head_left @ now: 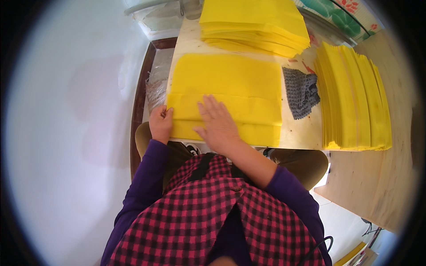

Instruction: The person folds large yellow sheets in half and then in half again, smoothing each fold with both hands. The folded sheets are stacked on the table to the right.

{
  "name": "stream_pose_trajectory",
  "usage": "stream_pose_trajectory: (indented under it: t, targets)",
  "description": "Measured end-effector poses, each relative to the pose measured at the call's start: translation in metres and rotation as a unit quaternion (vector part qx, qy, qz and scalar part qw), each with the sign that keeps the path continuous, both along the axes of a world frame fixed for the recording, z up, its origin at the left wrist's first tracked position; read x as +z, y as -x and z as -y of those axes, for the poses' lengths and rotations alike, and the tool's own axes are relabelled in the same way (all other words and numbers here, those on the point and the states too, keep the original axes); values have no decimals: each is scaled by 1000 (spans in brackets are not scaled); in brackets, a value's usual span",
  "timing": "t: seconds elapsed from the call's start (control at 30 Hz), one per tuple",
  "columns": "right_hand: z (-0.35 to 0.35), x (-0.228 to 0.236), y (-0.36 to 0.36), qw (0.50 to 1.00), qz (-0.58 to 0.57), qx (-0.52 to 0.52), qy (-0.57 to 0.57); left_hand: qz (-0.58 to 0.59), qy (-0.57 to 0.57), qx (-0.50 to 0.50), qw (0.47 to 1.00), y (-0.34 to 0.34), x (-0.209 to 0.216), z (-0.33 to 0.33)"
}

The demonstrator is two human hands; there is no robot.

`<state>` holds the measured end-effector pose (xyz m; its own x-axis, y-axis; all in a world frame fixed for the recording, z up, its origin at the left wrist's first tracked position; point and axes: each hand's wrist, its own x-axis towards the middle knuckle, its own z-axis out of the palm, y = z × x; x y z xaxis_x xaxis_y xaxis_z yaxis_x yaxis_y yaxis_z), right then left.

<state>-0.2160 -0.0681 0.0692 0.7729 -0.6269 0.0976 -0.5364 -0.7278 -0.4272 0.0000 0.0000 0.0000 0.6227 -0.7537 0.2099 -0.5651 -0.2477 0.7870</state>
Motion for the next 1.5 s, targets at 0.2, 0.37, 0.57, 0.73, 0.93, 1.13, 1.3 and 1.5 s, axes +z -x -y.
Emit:
stream_pose_trajectory:
  t: [0.2,0.37,0.57,0.73,0.93,1.13,1.3,1.5]
  targets:
    - [-7,-13,-27,998,-47,-17,27,18,31,5,999,4,-5,2]
    - [-11,-17,-27,999,-42,-26,19,-5,58,-3,998,5,-4,-1]
    - [-10,-22,-26,998,-57,-33,2,18,65,-18,998,3,-1,3]
    - [-10,-23,-25,998,-48,-31,16,30,49,-4,998,4,-1,4]
    - [-9,-16,-28,999,-23,-21,14,31,46,0,998,4,-2,6]
    - [-6,-19,-27,998,-51,-35,-16,43,35,-3,998,7,2,5]
    - [8,-27,18,989,-116,-89,-35,52,25,-4,998,9,7,4]
    - [36,-29,108,966,-157,-208,5,41,16,-1,999,7,1,3]
